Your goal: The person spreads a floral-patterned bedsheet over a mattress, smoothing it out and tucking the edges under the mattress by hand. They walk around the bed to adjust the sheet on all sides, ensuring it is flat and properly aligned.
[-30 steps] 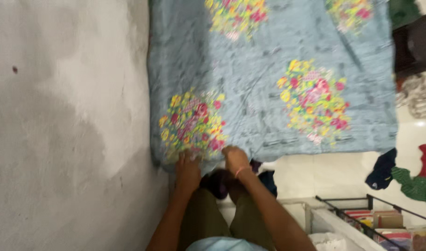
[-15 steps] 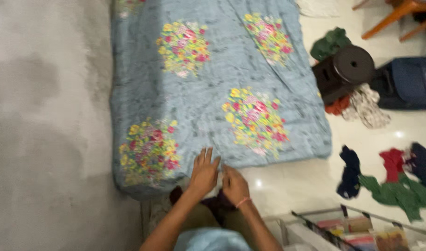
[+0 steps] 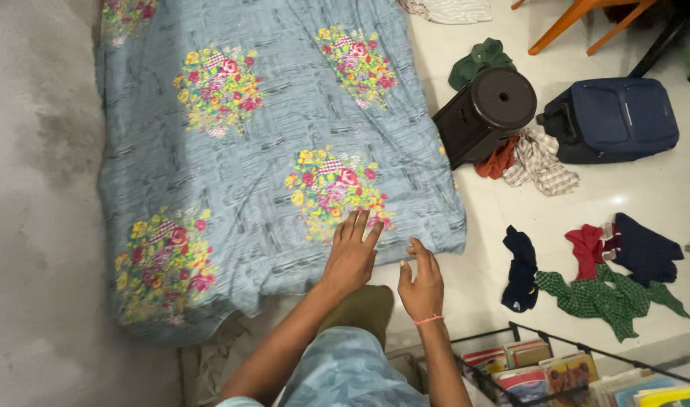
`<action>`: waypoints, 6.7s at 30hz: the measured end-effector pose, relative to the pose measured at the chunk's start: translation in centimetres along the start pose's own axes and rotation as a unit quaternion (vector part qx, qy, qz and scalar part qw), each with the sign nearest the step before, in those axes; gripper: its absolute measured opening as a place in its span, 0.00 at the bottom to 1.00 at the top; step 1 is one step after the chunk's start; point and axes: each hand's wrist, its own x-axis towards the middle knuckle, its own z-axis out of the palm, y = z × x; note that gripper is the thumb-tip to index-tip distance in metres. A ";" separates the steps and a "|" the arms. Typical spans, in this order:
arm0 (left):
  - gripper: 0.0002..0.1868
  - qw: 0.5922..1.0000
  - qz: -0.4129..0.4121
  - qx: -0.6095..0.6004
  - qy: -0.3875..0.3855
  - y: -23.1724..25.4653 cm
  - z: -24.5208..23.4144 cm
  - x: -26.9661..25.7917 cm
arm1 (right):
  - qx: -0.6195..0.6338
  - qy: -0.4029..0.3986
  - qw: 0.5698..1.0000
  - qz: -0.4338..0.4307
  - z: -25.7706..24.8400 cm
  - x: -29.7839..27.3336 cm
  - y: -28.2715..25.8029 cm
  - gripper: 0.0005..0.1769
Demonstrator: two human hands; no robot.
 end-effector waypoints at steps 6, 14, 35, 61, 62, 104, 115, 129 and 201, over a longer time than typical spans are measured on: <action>0.35 0.999 -0.012 0.019 -0.029 1.9 4.7 6.8 | 0.010 -0.003 0.999 0.040 -5.3 5.0 4.4 0.30; 0.36 0.997 -0.075 0.001 0.015 6.3 14.6 18.5 | -0.041 -0.122 0.988 -0.085 -13.0 16.7 14.6 0.27; 0.33 0.951 -0.245 0.061 0.180 15.6 17.0 42.1 | 0.063 -0.230 0.939 -0.247 -17.7 46.6 24.7 0.26; 0.35 0.916 -0.319 0.106 0.218 -8.1 9.7 79.0 | 0.089 -0.283 0.908 -0.296 1.2 92.4 24.3 0.26; 0.35 0.916 -0.316 0.106 0.224 -9.9 7.9 81.1 | 0.093 -0.288 0.905 -0.301 2.5 95.0 22.8 0.26; 0.28 0.117 -0.762 -0.003 0.637 -58.1 26.9 122.6 | -0.130 -0.601 0.359 -0.703 59.9 152.6 24.8 0.33; 0.07 0.146 -0.818 -0.162 0.533 -54.5 25.7 125.8 | -0.209 -0.596 0.198 -0.750 65.5 154.3 26.4 0.07; 0.18 0.210 -0.747 -0.041 0.629 -53.2 21.6 128.9 | -0.138 -0.688 0.320 -0.636 63.5 155.2 23.8 0.12; 0.32 0.388 -0.786 0.136 0.463 -116.1 -24.6 79.7 | 0.059 -0.431 0.509 -0.743 113.3 138.4 -20.4 0.36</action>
